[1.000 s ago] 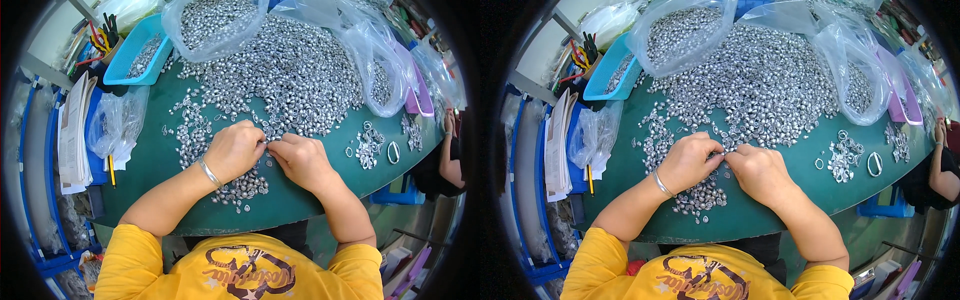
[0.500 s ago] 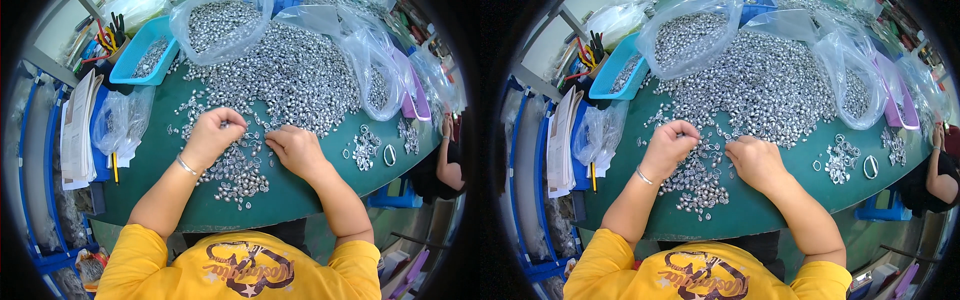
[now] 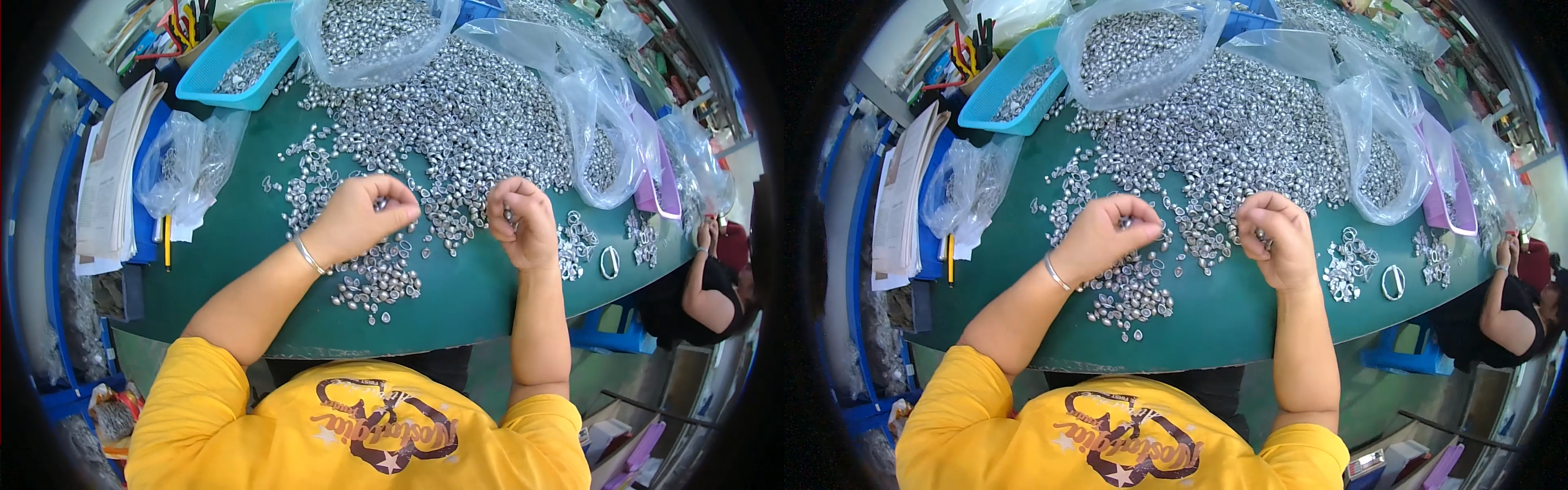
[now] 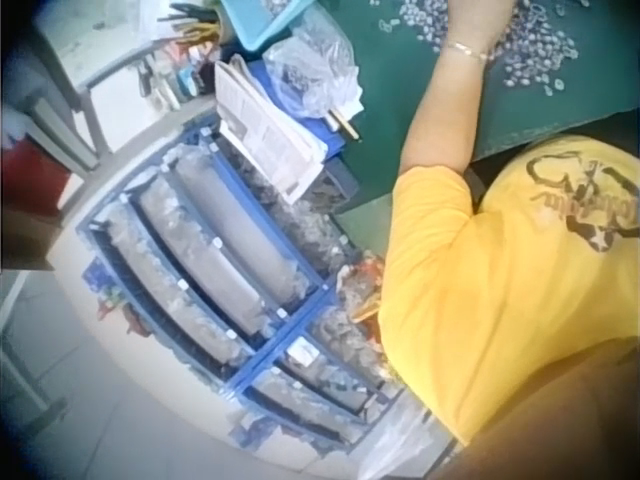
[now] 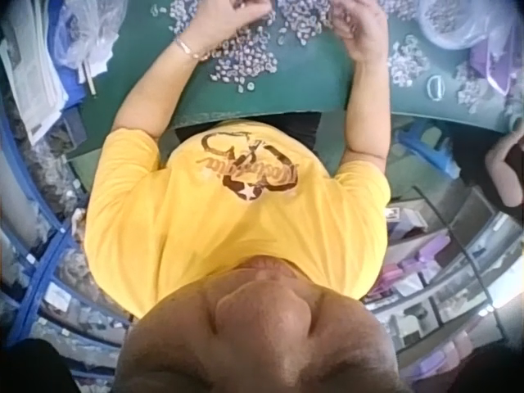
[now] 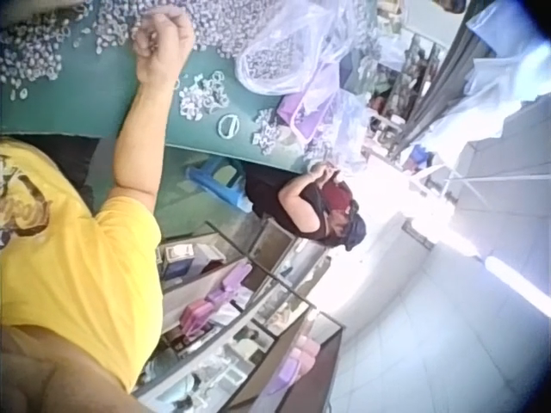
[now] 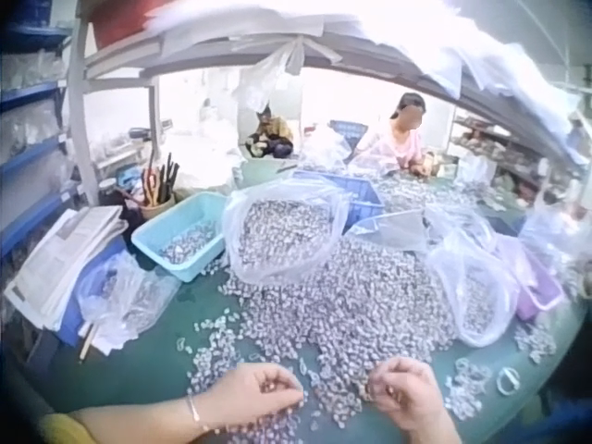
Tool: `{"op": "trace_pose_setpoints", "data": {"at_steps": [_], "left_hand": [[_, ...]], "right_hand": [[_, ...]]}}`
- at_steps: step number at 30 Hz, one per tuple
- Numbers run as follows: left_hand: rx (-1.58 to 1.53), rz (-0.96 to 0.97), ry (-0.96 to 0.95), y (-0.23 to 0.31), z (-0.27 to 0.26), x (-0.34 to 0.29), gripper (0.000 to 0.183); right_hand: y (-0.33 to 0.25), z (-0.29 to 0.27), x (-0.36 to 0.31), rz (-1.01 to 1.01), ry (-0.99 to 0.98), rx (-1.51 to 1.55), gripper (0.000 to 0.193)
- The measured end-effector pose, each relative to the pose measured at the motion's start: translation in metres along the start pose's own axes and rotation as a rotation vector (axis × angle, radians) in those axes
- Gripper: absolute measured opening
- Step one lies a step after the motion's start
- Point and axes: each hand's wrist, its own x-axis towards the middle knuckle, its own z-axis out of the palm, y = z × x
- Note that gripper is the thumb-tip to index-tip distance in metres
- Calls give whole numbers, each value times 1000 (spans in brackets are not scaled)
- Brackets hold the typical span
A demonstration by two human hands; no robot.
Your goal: The person sorts small metal components on a work surface by picking them up and placing them into different bags and containers.
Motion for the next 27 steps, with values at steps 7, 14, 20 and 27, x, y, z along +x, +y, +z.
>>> {"op": "trace_pose_setpoints", "data": {"at_steps": [7, 14, 20, 27], "left_hand": [[93, 35, 141, 1, -7, 2, 9], [952, 309, -28, -8, -1, -10, 10], [834, 293, -93, -3, 0, -9, 10], [-366, -208, -107, 7, -4, -2, 11]], "right_hand": [[21, 12, -8, -265, -164, -1264, 14], [16, 8, -9, -249, -143, -1309, 13], [-4, -10, -6, 72, -225, 153, 9], [14, 15, -10, -214, -173, -1298, 7]]}}
